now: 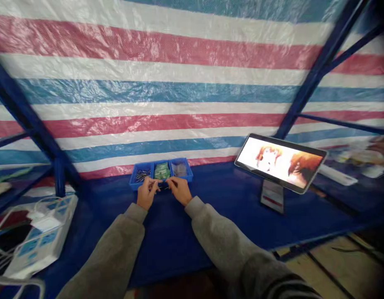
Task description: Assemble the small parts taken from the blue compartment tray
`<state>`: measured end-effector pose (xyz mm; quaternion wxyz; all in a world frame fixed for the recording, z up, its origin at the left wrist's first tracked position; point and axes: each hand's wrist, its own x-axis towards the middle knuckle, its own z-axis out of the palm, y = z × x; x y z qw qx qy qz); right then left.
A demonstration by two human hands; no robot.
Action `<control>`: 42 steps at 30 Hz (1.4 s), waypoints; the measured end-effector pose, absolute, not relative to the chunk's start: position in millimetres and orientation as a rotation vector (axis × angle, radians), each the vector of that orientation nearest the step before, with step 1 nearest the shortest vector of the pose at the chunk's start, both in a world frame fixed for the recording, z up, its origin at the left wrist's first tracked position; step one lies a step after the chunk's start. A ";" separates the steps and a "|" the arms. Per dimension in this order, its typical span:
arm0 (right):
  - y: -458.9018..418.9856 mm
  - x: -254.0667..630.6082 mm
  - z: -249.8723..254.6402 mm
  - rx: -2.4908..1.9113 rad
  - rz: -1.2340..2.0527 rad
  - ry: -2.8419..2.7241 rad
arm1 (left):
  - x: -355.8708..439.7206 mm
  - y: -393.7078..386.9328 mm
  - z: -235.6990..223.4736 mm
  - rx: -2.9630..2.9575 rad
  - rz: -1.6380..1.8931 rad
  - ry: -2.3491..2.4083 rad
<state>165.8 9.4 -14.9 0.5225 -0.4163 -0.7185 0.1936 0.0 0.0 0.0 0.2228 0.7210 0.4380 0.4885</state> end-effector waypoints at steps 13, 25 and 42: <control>6.9 166.6 -10.1 -1.014 0.460 -1.672 | -4.2 0.5 0.8 2.367 1.419 1.225; 2.9 163.2 -10.1 -0.886 0.578 -1.792 | -4.0 -1.6 0.5 2.133 1.452 1.313; 4.1 165.6 -7.7 -0.982 0.534 -1.692 | -3.5 0.0 0.5 2.204 1.393 1.325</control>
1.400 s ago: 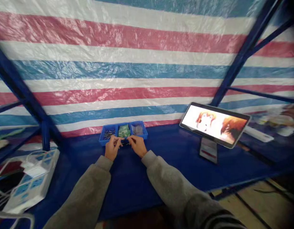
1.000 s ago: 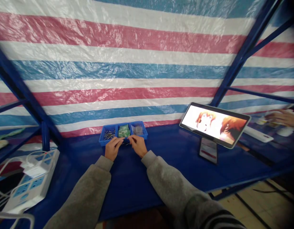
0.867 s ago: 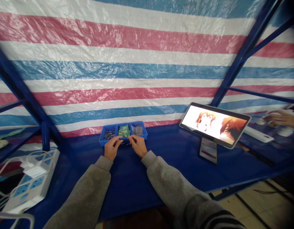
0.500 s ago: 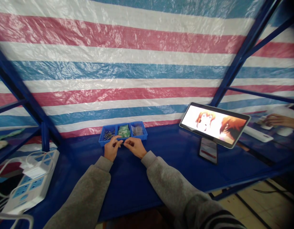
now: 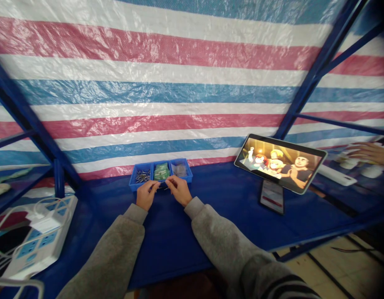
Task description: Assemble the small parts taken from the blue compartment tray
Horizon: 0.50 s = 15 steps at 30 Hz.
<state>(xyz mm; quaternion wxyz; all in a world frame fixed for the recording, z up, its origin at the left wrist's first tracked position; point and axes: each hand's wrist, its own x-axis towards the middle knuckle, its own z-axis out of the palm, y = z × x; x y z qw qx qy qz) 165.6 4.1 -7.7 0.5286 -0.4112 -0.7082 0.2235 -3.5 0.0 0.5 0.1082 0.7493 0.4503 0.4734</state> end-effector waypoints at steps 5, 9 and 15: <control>3.8 164.9 -7.8 -0.961 0.537 -1.684 | -3.5 -3.3 3.4 2.185 1.351 1.341; 2.2 165.6 -6.1 -0.966 0.526 -1.716 | -3.7 -3.1 2.7 2.165 1.352 1.325; 2.0 165.7 -5.1 -0.986 0.476 -1.764 | -2.8 -2.2 0.9 2.122 1.453 1.300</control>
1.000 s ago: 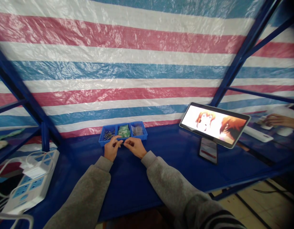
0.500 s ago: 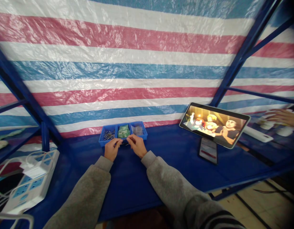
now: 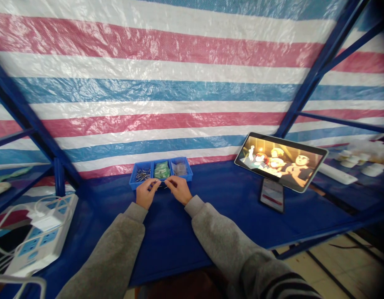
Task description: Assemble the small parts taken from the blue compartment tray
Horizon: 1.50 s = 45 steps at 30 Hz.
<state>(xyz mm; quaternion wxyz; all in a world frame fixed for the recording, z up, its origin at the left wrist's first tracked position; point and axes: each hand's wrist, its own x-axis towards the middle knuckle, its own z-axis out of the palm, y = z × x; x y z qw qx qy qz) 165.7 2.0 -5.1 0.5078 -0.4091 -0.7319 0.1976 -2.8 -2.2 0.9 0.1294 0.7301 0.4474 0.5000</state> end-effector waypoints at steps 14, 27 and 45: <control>6.9 167.0 -8.8 -1.034 0.447 -1.693 | -1.3 -4.2 3.1 2.171 1.404 1.315; 4.4 167.0 -5.7 -1.012 0.464 -1.661 | -4.0 -0.7 2.4 2.377 1.409 1.206; 1.9 164.3 -7.0 -0.882 0.501 -1.820 | 0.6 -7.1 4.0 2.043 1.359 1.254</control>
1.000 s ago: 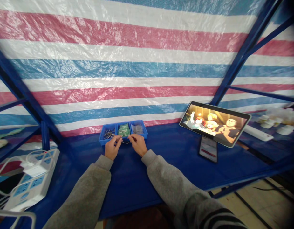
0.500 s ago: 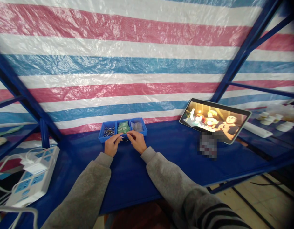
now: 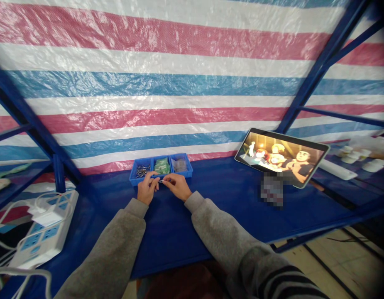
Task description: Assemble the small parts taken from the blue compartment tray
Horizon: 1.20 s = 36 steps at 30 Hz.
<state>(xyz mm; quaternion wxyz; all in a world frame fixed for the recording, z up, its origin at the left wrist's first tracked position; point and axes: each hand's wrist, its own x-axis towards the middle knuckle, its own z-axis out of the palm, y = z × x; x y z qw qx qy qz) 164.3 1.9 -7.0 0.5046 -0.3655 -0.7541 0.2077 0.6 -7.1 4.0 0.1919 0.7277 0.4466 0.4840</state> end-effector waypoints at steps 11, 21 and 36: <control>0.7 166.9 -3.3 -0.995 0.483 -1.734 | -3.7 1.0 1.4 2.104 1.474 1.395; 2.4 166.7 -4.0 -0.990 0.504 -1.719 | -3.4 0.4 2.4 2.122 1.420 1.385; 3.1 166.9 -7.3 -1.017 0.445 -1.755 | -1.8 -2.4 1.6 2.063 1.431 1.366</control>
